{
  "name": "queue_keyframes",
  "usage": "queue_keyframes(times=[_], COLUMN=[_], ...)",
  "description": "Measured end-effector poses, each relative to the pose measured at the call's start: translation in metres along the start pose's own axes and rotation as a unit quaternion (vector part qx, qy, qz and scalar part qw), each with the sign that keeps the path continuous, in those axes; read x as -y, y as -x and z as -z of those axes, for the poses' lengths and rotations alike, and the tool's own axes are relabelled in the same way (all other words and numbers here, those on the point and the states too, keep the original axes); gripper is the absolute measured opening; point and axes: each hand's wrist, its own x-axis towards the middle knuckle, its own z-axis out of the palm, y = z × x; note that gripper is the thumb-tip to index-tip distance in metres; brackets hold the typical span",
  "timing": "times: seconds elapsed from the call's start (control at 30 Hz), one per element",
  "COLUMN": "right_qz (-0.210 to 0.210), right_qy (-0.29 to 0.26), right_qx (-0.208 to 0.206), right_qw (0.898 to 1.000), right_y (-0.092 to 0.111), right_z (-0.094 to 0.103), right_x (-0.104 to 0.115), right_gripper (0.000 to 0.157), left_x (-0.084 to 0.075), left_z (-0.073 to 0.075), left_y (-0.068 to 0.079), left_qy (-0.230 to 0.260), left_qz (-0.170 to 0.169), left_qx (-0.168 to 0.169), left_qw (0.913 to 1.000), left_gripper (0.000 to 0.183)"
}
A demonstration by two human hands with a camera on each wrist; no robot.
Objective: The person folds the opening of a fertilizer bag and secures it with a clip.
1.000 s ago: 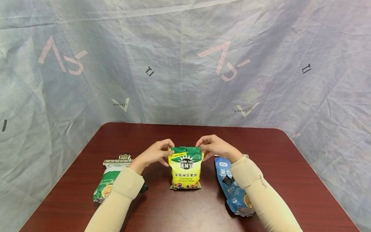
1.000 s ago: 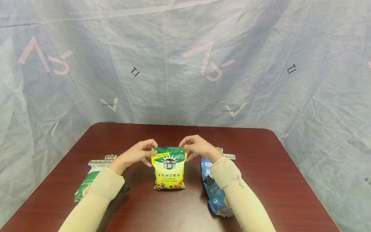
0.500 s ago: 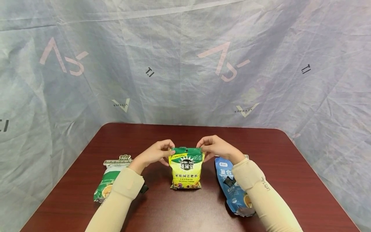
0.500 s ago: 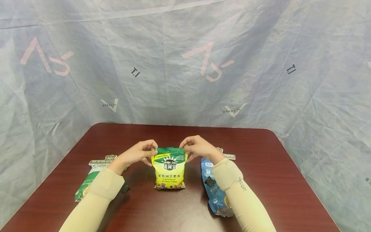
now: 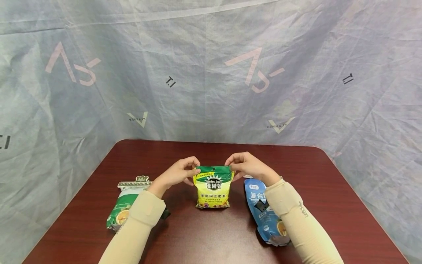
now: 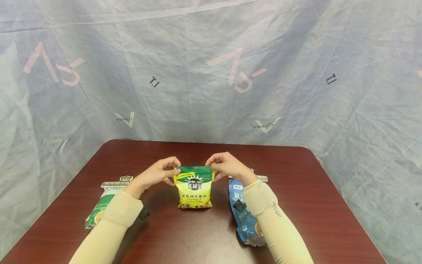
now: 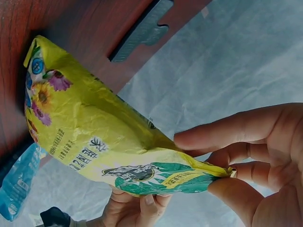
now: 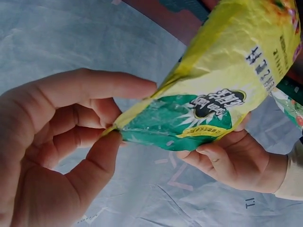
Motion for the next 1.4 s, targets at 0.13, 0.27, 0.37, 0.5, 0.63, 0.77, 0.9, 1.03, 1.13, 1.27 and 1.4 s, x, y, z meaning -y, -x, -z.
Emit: queue_keyframes(times=[0.13, 0.27, 0.37, 0.5, 0.63, 0.77, 0.9, 1.03, 1.13, 1.27, 1.4], right_qz=[0.003, 0.002, 0.0, -0.005, -0.007, -0.006, -0.005, -0.008, -0.012, -0.017, -0.019], right_qy=[0.003, 0.003, -0.004, -0.014, -0.017, -0.023, -0.033, -0.037, -0.038, -0.036, -0.035], right_qx=[-0.003, -0.005, -0.003, 0.001, 0.003, 0.006, 0.009, 0.009, 0.007, 0.002, -0.002], right_qw=[1.0, 1.0, 1.0, 1.0, 1.0, 1.0, 0.999, 0.999, 0.999, 0.999, 0.999], right_y=[0.0, 0.0, -0.001, -0.001, 0.0, 0.0, 0.0, 0.0, 0.0, 0.0, 0.0], right_z=[0.001, 0.003, 0.003, 0.003, 0.003, 0.003, 0.003, 0.002, 0.002, 0.001, 0.0], right_x=[-0.002, -0.005, -0.007, -0.008, -0.009, -0.01, -0.011, -0.011, -0.012, -0.012, -0.013], right_gripper=[0.017, 0.017, 0.018, 0.019, 0.019, 0.019, 0.02, 0.02, 0.02, 0.021, 0.021], left_x=[0.0, -0.001, 0.0, 0.002, 0.003, 0.006, 0.008, 0.009, 0.009, 0.011, 0.013], left_z=[-0.001, -0.001, -0.001, -0.001, 0.0, 0.001, 0.002, 0.002, 0.002, 0.001, 0.001], left_y=[0.001, 0.002, 0.002, 0.002, 0.001, 0.0, -0.001, -0.002, -0.002, -0.003, -0.004], left_qy=[-0.007, -0.004, 0.002, 0.01, 0.016, 0.019, 0.02, 0.022, 0.027, 0.032, 0.031], left_qz=[-0.012, -0.014, -0.012, -0.008, -0.007, -0.006, -0.004, 0.0, 0.003, 0.003, 0.006], left_qx=[0.001, 0.005, 0.007, 0.008, 0.012, 0.018, 0.021, 0.024, 0.024, 0.025, 0.025], left_qw=[0.9999, 0.9999, 0.9999, 0.9999, 0.9998, 0.9996, 0.9996, 0.9995, 0.9993, 0.9992, 0.9992], left_gripper=[0.01, 0.01, 0.011, 0.011, 0.012, 0.012, 0.013, 0.015, 0.016, 0.018, 0.018])
